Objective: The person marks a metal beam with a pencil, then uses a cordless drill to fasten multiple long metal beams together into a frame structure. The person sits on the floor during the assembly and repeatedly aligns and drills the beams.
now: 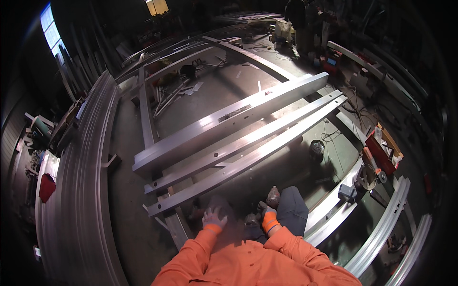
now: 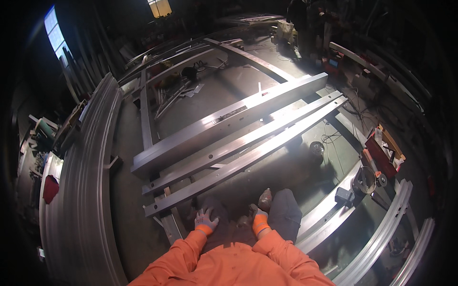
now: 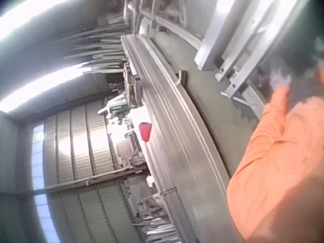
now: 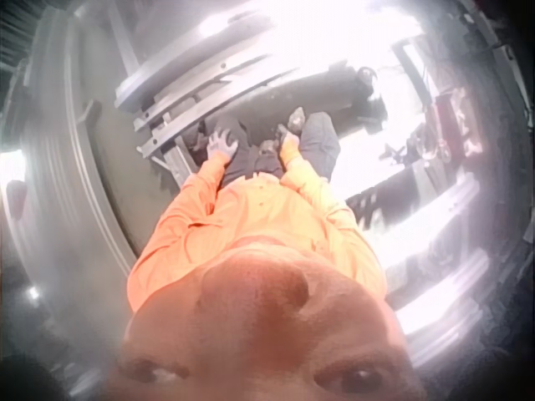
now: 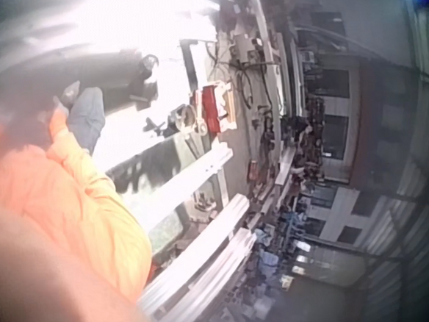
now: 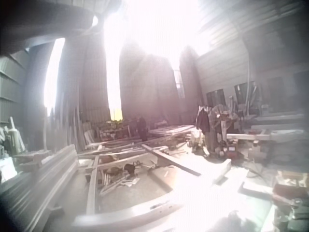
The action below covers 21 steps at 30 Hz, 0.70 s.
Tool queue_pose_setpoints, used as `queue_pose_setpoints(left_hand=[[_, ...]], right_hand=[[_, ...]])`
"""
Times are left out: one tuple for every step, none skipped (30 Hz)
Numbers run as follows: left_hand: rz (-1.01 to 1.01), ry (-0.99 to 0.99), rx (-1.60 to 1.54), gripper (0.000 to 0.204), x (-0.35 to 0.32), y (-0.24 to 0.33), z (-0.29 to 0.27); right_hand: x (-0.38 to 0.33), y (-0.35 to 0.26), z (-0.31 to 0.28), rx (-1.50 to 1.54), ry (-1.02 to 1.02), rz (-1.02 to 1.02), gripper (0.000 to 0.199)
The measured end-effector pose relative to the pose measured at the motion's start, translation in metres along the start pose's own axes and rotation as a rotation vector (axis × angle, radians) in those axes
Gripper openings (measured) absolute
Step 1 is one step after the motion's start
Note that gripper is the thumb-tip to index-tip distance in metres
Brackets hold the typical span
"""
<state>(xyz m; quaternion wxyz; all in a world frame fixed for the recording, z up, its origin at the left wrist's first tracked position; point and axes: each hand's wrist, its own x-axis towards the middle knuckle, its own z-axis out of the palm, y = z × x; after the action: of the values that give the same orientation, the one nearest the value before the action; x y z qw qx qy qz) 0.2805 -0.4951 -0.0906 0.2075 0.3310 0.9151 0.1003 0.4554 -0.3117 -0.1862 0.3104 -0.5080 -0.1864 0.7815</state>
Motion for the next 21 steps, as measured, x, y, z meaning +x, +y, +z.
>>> queue_pose_setpoints(left_hand=[[0.016,-0.004,0.016,0.077,0.004,0.003,-0.003],[0.013,-0.028,0.031,0.077,0.006,0.001,-0.003],[-0.011,-0.015,0.015,0.077,0.002,-0.01,-0.001],[-0.026,-0.013,-0.003,0.075,-0.001,-0.007,-0.002],[-0.033,0.005,0.005,0.072,-0.002,-0.008,0.003],[0.023,0.033,-0.038,0.07,0.001,-0.002,0.007],[0.036,0.04,-0.041,0.068,0.002,-0.001,0.007],[0.009,0.051,-0.063,0.067,-0.004,-0.011,0.005],[0.042,0.095,-0.096,0.063,-0.001,-0.018,0.013],[0.065,0.095,-0.121,0.061,0.006,-0.014,0.015],[0.077,0.099,-0.143,0.059,0.009,-0.014,0.015],[0.092,0.102,-0.165,0.058,0.01,-0.013,0.017],[0.105,0.126,-0.183,0.055,0.011,-0.013,0.017],[0.07,0.125,-0.186,0.054,0.01,-0.016,0.016],[0.039,0.123,-0.189,0.054,0.007,-0.019,0.015],[0.021,0.119,-0.197,0.054,0.005,-0.017,0.012],[0.017,0.125,-0.222,0.054,0.001,-0.017,0.01],[0.026,0.142,-0.241,0.053,-0.003,-0.017,0.007],[0.031,0.181,-0.211,0.053,-0.006,-0.024,0.014],[0.016,0.13,-0.183,0.056,0.001,-0.026,0.02],[0.023,0.067,-0.15,0.061,0.008,-0.021,0.019]], right_hand=[[0.012,0.0,0.0,0.003,-0.01,-0.009,0.022],[0.014,0.004,-0.006,-0.005,-0.008,0.005,0.022],[-0.011,-0.004,0.01,-0.048,0.007,0.066,0.021],[-0.019,-0.009,0.007,-0.131,0.002,0.078,0.02],[-0.022,-0.006,0.011,-0.015,0.047,0.071,0.02],[-0.007,-0.003,-0.008,-0.013,-0.071,0.005,0.021],[0.004,0.0,-0.018,-0.103,-0.026,0.064,0.022],[-0.017,0.0,-0.001,-0.063,-0.016,0.051,0.025],[-0.006,0.007,-0.007,-0.076,-0.1,-0.022,0.031],[0.011,0.01,-0.021,-0.079,-0.135,-0.022,0.032],[0.019,0.01,-0.028,-0.084,-0.178,-0.013,0.033],[0.026,0.012,-0.037,-0.102,-0.179,-0.013,0.034],[0.028,0.013,-0.04,-0.122,-0.187,-0.007,0.034],[0.021,0.012,-0.031,-0.162,-0.17,-0.001,0.034],[0.012,0.011,-0.024,-0.2,-0.151,0.002,0.034],[0.008,0.009,-0.025,-0.326,-0.134,-0.02,0.034],[0.005,0.008,-0.027,-0.449,-0.123,-0.047,0.035],[0.004,0.008,-0.025,-0.557,-0.115,-0.088,0.035],[-0.009,0.011,-0.016,-0.421,-0.097,-0.012,0.039],[-0.013,0.01,-0.01,-0.271,-0.105,0.031,0.043],[0.0,0.013,-0.011,-0.188,-0.026,0.133,0.046]])
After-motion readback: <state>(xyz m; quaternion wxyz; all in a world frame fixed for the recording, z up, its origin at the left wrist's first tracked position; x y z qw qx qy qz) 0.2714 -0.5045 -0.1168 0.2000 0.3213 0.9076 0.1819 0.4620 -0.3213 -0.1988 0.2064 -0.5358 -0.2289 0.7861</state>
